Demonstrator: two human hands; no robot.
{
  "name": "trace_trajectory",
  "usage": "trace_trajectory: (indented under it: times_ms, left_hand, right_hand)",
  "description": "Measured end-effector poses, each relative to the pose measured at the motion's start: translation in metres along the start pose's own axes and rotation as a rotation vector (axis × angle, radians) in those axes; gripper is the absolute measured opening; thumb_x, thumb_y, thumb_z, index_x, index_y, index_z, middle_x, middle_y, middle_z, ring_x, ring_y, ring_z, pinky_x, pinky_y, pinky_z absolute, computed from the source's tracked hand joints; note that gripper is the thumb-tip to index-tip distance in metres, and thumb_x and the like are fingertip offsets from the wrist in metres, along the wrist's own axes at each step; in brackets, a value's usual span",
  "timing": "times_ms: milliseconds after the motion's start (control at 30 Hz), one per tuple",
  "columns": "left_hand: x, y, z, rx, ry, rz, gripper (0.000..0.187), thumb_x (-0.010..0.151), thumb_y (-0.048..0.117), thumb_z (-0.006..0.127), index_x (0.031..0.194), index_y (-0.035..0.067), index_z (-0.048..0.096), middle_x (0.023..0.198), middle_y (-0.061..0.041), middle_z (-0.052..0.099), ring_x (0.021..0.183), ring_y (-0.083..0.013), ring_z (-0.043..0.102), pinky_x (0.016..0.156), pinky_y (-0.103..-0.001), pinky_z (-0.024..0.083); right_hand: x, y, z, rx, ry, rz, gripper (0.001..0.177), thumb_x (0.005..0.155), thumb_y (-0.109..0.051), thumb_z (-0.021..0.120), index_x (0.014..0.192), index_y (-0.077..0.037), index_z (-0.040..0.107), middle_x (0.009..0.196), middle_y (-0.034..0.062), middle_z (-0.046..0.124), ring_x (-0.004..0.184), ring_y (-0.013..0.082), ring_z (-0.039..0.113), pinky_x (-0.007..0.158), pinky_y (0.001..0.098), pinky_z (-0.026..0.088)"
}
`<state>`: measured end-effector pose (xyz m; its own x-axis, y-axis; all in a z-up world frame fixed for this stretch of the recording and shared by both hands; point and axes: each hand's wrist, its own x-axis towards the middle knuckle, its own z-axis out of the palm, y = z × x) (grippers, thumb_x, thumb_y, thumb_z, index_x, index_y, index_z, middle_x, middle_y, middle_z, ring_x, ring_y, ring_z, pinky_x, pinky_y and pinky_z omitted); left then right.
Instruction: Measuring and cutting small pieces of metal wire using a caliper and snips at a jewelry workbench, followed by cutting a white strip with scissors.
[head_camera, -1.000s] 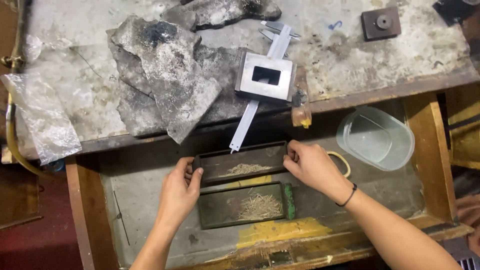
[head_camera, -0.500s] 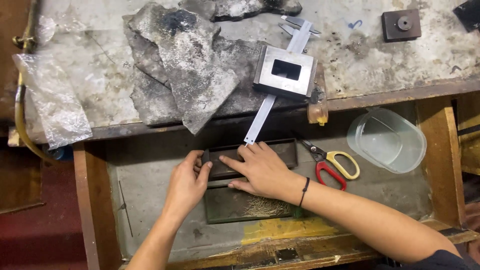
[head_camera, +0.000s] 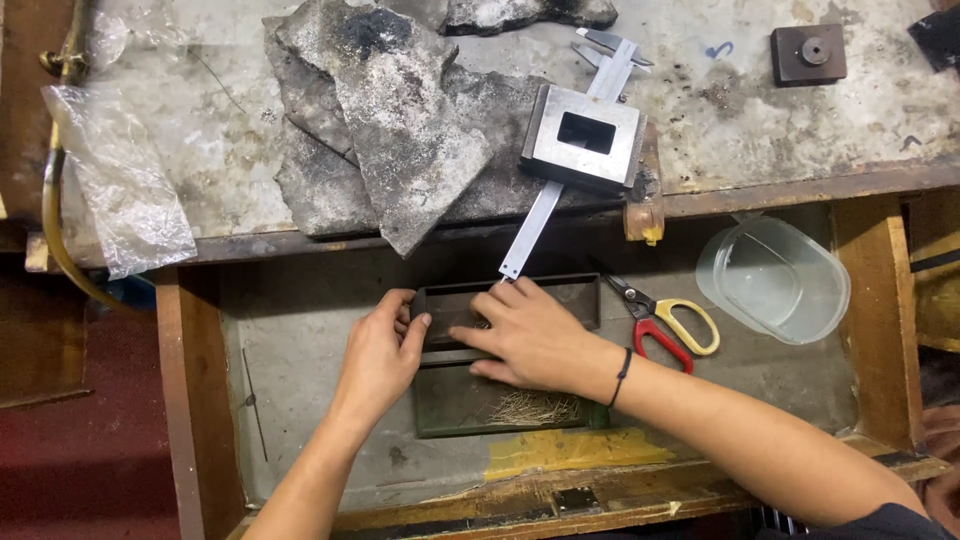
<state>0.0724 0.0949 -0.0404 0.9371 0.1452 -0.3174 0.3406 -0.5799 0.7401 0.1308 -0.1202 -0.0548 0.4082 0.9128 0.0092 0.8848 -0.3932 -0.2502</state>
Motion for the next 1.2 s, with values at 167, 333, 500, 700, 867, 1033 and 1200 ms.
trace_trajectory:
  times_ms: [167, 333, 500, 700, 867, 1033, 1200]
  left_hand:
    - [-0.003, 0.001, 0.000, -0.004, 0.009, 0.009, 0.034, 0.097, 0.011, 0.063, 0.124, -0.009, 0.065, 0.088, -0.024, 0.072, 0.075, -0.0331, 0.074, 0.062, -0.043, 0.059]
    - [-0.004, 0.001, 0.001, 0.001, 0.025, 0.011, 0.033, 0.096, 0.011, 0.064, 0.124, -0.008, 0.065, 0.088, -0.023, 0.073, 0.075, -0.0331, 0.075, 0.062, -0.043, 0.059]
    - [-0.005, -0.003, 0.002, 0.004, 0.015, 0.010, 0.034, 0.097, 0.013, 0.064, 0.125, -0.007, 0.065, 0.088, -0.023, 0.072, 0.075, -0.0330, 0.074, 0.063, -0.042, 0.060]
    - [-0.003, -0.004, 0.003, 0.024, 0.006, 0.010, 0.036, 0.097, 0.014, 0.064, 0.126, -0.006, 0.065, 0.089, -0.023, 0.072, 0.077, -0.0328, 0.075, 0.065, -0.043, 0.060]
    - [-0.003, -0.003, 0.003, 0.044, -0.002, -0.003, 0.036, 0.097, 0.014, 0.064, 0.126, -0.007, 0.064, 0.092, -0.023, 0.073, 0.080, -0.0340, 0.075, 0.067, -0.044, 0.061]
    - [-0.003, -0.002, 0.004, 0.062, -0.004, -0.010, 0.037, 0.097, 0.014, 0.064, 0.128, -0.007, 0.064, 0.093, -0.023, 0.073, 0.082, -0.0338, 0.074, 0.070, -0.044, 0.060]
    - [-0.003, -0.003, 0.005, 0.059, 0.000, -0.011, 0.038, 0.097, 0.016, 0.064, 0.128, -0.007, 0.064, 0.093, -0.024, 0.073, 0.084, -0.0354, 0.074, 0.071, -0.046, 0.060]
  right_hand:
    - [-0.010, 0.021, -0.003, -0.020, -0.036, -0.008, 0.033, 0.092, -0.047, 0.066, 0.113, -0.022, 0.074, 0.106, 0.0103, 0.063, 0.096, 0.0284, 0.060, 0.084, 0.0415, 0.046]
    - [-0.004, 0.015, -0.004, 0.010, 0.041, -0.038, 0.037, 0.088, -0.048, 0.070, 0.112, -0.019, 0.071, 0.108, 0.0116, 0.062, 0.096, 0.0320, 0.062, 0.083, 0.0444, 0.048]
    - [-0.004, 0.004, 0.007, 0.159, 0.066, 0.052, 0.030, 0.083, -0.040, 0.070, 0.105, -0.020, 0.075, 0.096, 0.0047, 0.054, 0.090, 0.0273, 0.054, 0.081, 0.0423, 0.042]
    - [-0.020, 0.021, 0.007, 0.136, 0.004, 0.190, 0.027, 0.079, -0.042, 0.070, 0.097, -0.023, 0.076, 0.096, 0.0020, 0.055, 0.090, 0.0240, 0.053, 0.080, 0.0388, 0.040]
    - [-0.020, 0.012, -0.026, 0.190, -0.062, 0.215, 0.042, 0.083, -0.030, 0.068, 0.122, -0.017, 0.071, 0.113, 0.0116, 0.063, 0.106, 0.0296, 0.057, 0.090, 0.0415, 0.042]
    - [-0.028, 0.007, 0.000, 0.109, -0.046, 0.072, 0.050, 0.083, -0.027, 0.070, 0.130, -0.008, 0.066, 0.125, 0.0156, 0.062, 0.116, 0.0333, 0.056, 0.097, 0.0452, 0.042]
    - [-0.037, 0.015, 0.010, 0.088, 0.004, 0.060, 0.032, 0.085, -0.031, 0.067, 0.110, -0.010, 0.072, 0.117, 0.0088, 0.063, 0.115, 0.0268, 0.054, 0.096, 0.0421, 0.041]
